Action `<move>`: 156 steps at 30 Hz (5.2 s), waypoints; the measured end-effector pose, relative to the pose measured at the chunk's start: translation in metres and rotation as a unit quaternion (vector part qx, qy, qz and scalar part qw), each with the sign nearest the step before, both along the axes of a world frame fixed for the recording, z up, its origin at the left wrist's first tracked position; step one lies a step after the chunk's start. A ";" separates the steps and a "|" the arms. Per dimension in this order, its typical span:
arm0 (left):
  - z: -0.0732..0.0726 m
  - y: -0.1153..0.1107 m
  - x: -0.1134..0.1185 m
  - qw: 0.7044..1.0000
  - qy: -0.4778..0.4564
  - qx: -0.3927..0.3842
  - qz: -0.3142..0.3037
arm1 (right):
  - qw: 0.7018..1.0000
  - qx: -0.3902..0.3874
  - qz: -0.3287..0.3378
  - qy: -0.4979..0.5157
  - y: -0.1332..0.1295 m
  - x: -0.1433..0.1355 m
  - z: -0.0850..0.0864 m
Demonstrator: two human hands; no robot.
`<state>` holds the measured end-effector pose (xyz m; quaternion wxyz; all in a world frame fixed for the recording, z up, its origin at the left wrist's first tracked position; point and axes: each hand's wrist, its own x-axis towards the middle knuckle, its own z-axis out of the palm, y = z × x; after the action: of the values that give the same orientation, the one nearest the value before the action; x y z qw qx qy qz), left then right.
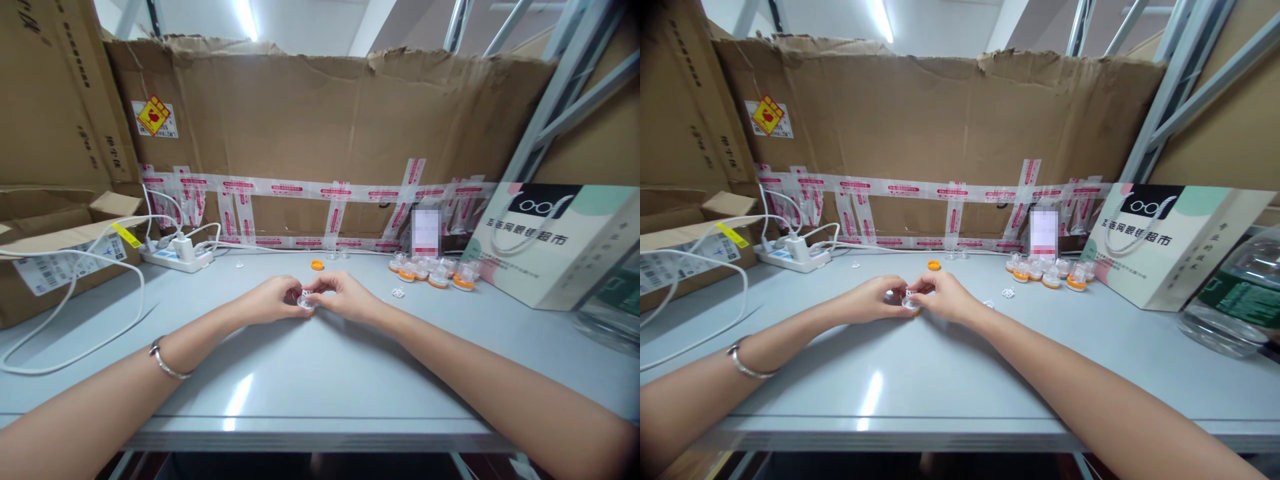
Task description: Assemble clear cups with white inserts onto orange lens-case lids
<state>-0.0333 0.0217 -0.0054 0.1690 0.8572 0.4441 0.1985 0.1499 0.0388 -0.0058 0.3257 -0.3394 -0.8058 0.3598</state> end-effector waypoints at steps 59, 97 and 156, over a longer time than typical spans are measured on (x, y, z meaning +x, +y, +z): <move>0.019 -0.016 0.006 0.906 -0.380 -0.183 0.010 | 0.949 0.098 -0.299 0.022 0.086 0.033 0.042; 0.029 -0.029 0.014 0.901 -0.407 -0.148 -0.019 | 0.981 0.055 0.011 0.185 -0.033 0.010 0.049; 0.014 -0.032 0.024 0.875 -0.463 -0.121 -0.079 | 0.929 0.370 0.001 0.018 -0.029 0.020 0.036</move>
<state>-0.0097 -0.0099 0.0084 0.4728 0.6725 0.2670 0.5029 0.1699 0.0098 0.0304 0.4427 -0.1876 -0.8758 0.0426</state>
